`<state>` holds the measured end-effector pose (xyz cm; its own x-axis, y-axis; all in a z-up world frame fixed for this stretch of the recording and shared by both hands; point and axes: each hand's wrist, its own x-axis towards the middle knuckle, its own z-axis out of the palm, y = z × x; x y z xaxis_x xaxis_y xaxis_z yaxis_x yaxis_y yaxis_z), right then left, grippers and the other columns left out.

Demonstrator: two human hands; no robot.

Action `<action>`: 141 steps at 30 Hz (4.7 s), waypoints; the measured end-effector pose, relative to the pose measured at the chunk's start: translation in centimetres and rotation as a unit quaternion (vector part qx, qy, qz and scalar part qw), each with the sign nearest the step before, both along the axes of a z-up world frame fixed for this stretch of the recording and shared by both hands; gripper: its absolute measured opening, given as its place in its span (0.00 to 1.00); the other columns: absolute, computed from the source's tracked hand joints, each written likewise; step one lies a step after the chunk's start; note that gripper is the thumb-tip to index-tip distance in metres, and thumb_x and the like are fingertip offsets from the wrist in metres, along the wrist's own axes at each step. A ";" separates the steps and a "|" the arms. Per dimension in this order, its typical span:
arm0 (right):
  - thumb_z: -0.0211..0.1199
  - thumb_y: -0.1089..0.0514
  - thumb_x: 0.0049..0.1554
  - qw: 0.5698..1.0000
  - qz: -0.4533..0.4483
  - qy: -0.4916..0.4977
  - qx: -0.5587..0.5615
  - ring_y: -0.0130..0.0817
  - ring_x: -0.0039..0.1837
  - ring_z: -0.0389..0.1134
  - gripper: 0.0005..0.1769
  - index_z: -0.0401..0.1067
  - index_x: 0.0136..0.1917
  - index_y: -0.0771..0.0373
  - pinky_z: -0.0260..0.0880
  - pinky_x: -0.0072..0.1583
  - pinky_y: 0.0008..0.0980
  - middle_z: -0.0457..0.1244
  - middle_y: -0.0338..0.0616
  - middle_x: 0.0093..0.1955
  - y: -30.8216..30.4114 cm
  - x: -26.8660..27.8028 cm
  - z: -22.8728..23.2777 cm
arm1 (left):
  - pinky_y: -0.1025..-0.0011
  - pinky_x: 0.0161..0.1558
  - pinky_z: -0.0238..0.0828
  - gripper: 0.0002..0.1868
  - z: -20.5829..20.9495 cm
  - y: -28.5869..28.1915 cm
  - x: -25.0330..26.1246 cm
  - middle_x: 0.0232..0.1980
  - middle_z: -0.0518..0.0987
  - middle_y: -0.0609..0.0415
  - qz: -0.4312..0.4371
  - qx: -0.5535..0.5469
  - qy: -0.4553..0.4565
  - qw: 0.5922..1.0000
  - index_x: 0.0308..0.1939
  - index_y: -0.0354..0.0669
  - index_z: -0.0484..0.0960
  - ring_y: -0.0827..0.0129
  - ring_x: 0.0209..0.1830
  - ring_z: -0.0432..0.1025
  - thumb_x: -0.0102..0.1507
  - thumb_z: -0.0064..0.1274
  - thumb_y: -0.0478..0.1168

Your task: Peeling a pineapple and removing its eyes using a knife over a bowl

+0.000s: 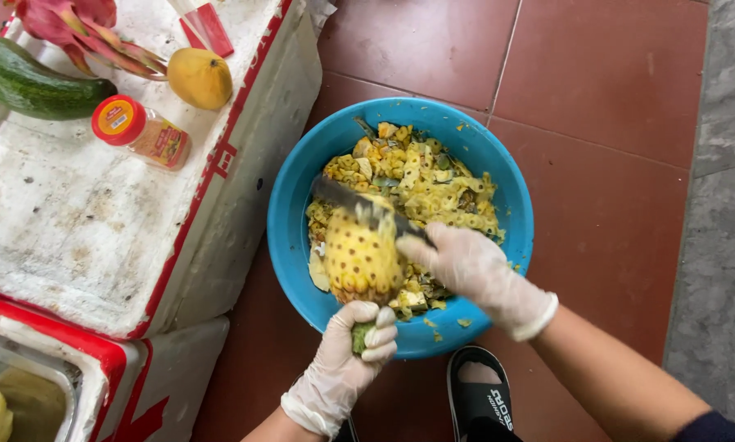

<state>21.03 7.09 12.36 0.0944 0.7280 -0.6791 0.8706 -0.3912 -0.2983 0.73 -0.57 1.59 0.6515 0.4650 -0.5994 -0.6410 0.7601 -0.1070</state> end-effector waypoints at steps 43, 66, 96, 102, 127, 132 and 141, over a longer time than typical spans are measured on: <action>0.41 0.27 0.67 0.925 -0.235 0.296 -0.051 0.25 0.23 0.46 0.37 0.62 0.31 0.56 0.45 0.26 0.26 0.54 0.37 0.24 -0.7 3.7 3.4 | 0.82 0.11 0.48 0.11 0.2 -0.1 -1.0 0.25 0.65 0.55 -0.104 0.115 -0.067 0.986 0.38 0.34 0.66 0.78 0.13 0.55 0.58 0.53 0.34; 0.55 0.35 0.59 0.943 -0.278 0.173 0.052 0.30 0.28 0.51 0.25 0.66 0.32 0.55 0.50 0.33 0.33 0.54 0.41 0.23 -1.1 3.7 3.8 | 0.83 0.12 0.49 0.10 0.5 3.1 1.5 0.23 0.69 0.55 -0.066 0.084 -0.056 0.993 0.26 0.34 0.74 0.79 0.14 0.58 0.58 0.55 0.37; 0.64 0.20 0.50 0.953 0.097 -0.104 0.267 0.42 0.50 0.75 0.31 0.71 0.46 0.45 0.77 0.50 0.44 0.69 0.41 0.42 -7.2 6.3 -5.3 | 0.78 0.14 0.54 0.37 4.6 8.5 3.4 0.25 0.74 0.48 0.002 0.122 0.342 0.932 0.65 0.50 0.64 0.69 0.13 0.63 0.53 0.58 0.28; 0.63 0.18 0.52 0.935 0.124 -0.104 0.314 0.40 0.47 0.74 0.33 0.66 0.40 0.48 0.75 0.48 0.40 0.65 0.40 0.36 -4.7 4.7 -4.5 | 0.81 0.15 0.54 0.36 5.8 7.9 3.5 0.25 0.71 0.51 0.013 0.108 0.367 0.924 0.65 0.47 0.64 0.71 0.14 0.64 0.54 0.57 0.27; 0.71 0.51 0.54 0.923 -0.300 0.238 0.036 0.40 0.22 0.61 0.16 0.74 0.44 0.65 0.58 0.26 0.33 0.60 0.54 0.21 -4.5 7.2 -0.5 | 0.77 0.12 0.56 0.30 6.2 3.2 3.4 0.23 0.72 0.48 0.037 0.101 0.370 0.923 0.53 0.46 0.69 0.67 0.12 0.66 0.50 0.63 0.28; 0.65 0.37 0.60 0.898 -0.322 0.295 -0.054 0.49 0.24 0.67 0.32 0.76 0.39 0.72 0.70 0.27 0.42 0.64 0.61 0.24 -7.9 8.5 -2.2 | 0.76 0.13 0.56 0.25 8.9 2.9 2.1 0.23 0.73 0.44 0.082 0.072 0.387 0.916 0.50 0.39 0.71 0.68 0.13 0.67 0.51 0.62 0.27; 0.60 0.37 0.62 0.846 -0.375 0.353 -0.136 0.49 0.24 0.69 0.33 0.78 0.38 0.73 0.73 0.27 0.41 0.64 0.60 0.22 -11.9 11.8 -4.5 | 0.75 0.12 0.56 0.31 2.6 2.0 3.4 0.23 0.72 0.44 0.079 0.084 0.370 0.922 0.56 0.45 0.68 0.66 0.12 0.66 0.52 0.61 0.25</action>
<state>32.88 -4.83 7.90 -0.0378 0.4510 -0.8917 -0.0112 -0.8925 -0.4509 4.12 1.39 4.15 0.0085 0.6456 -0.7636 -0.5953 0.6168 0.5149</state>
